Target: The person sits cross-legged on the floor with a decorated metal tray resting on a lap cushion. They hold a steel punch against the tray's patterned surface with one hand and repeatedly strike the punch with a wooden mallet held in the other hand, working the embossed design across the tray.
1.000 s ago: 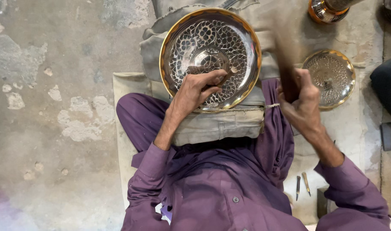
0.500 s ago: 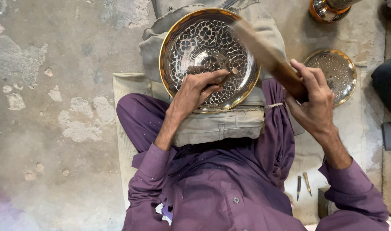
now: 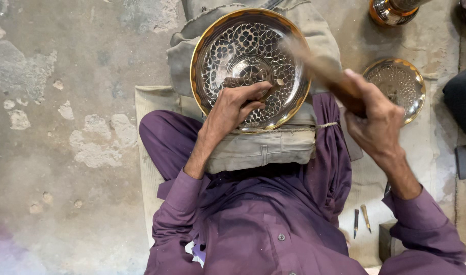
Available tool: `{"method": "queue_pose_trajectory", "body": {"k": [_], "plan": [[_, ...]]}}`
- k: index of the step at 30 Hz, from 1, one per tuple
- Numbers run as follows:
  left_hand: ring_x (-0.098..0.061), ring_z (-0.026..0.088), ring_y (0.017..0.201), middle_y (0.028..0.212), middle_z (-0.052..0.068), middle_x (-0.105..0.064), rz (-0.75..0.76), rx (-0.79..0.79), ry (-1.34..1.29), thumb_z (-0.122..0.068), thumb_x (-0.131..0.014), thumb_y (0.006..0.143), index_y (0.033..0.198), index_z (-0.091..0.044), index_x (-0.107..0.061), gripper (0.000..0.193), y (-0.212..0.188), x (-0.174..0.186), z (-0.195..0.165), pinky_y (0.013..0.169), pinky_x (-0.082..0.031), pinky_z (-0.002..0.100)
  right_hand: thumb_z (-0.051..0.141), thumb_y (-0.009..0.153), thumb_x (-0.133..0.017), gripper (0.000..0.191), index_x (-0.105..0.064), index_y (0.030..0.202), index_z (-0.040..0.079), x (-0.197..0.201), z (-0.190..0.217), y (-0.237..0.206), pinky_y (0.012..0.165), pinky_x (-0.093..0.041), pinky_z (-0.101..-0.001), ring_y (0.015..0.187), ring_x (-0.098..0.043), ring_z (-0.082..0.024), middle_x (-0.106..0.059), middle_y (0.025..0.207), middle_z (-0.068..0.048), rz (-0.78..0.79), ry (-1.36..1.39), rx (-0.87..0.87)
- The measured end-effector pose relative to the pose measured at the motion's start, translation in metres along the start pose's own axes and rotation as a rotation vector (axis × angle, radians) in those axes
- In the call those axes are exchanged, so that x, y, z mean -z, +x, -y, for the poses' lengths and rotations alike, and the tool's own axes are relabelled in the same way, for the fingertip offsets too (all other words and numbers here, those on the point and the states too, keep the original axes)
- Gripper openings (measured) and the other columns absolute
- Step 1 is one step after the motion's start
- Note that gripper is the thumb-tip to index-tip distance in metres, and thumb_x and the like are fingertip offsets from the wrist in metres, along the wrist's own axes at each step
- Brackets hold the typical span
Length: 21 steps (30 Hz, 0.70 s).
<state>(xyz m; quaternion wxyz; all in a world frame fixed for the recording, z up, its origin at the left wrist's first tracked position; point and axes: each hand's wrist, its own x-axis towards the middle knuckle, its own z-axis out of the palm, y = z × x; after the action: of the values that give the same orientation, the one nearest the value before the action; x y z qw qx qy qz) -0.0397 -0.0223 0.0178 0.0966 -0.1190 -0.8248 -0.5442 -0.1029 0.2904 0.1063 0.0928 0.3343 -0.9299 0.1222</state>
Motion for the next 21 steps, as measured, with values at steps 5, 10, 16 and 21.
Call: {"method": "queue_pose_trajectory", "body": {"k": [5,10,16,21], "plan": [[-0.080,0.018,0.089,0.101,0.008,-0.080,0.020,0.027,-0.008,-0.010,-0.077,0.088,0.137,-0.016,-0.063,0.051,-0.001,0.000,0.001,0.077,-0.065,0.033,0.009,0.100,-0.072,0.061,-0.057,0.156,0.028,0.003,0.002,-0.009,0.064,-0.056,-0.0344,0.074,-0.069,-0.018,-0.074,0.098,-0.003,0.102,-0.303,0.022],[-0.080,0.018,0.090,0.102,0.008,-0.080,0.008,0.012,0.000,-0.010,-0.078,0.087,0.137,-0.016,-0.062,0.053,-0.003,0.000,0.001,0.079,-0.065,0.033,0.007,0.099,-0.070,0.062,-0.055,0.156,0.022,-0.002,-0.003,-0.015,0.071,-0.057,-0.0334,0.085,-0.069,-0.020,-0.074,0.110,-0.007,0.079,-0.049,-0.001],[-0.080,0.019,0.093,0.104,0.010,-0.079,0.016,0.024,-0.018,-0.010,-0.077,0.088,0.136,-0.015,-0.063,0.050,-0.003,0.002,-0.001,0.079,-0.065,0.033,0.007,0.099,-0.069,0.055,-0.052,0.150,0.016,-0.003,-0.005,-0.020,0.077,-0.058,-0.0340,0.087,-0.069,-0.022,-0.071,0.108,-0.010,-0.064,0.155,-0.007],[-0.079,0.020,0.095,0.105,0.011,-0.079,0.021,0.012,-0.014,-0.009,-0.077,0.089,0.136,-0.013,-0.063,0.049,-0.005,0.004,-0.001,0.081,-0.064,0.035,0.003,0.093,-0.071,0.062,-0.057,0.150,0.022,0.005,0.003,-0.024,0.071,-0.056,-0.0382,0.085,-0.070,-0.025,-0.072,0.103,-0.008,-0.019,-0.109,-0.040]]}}
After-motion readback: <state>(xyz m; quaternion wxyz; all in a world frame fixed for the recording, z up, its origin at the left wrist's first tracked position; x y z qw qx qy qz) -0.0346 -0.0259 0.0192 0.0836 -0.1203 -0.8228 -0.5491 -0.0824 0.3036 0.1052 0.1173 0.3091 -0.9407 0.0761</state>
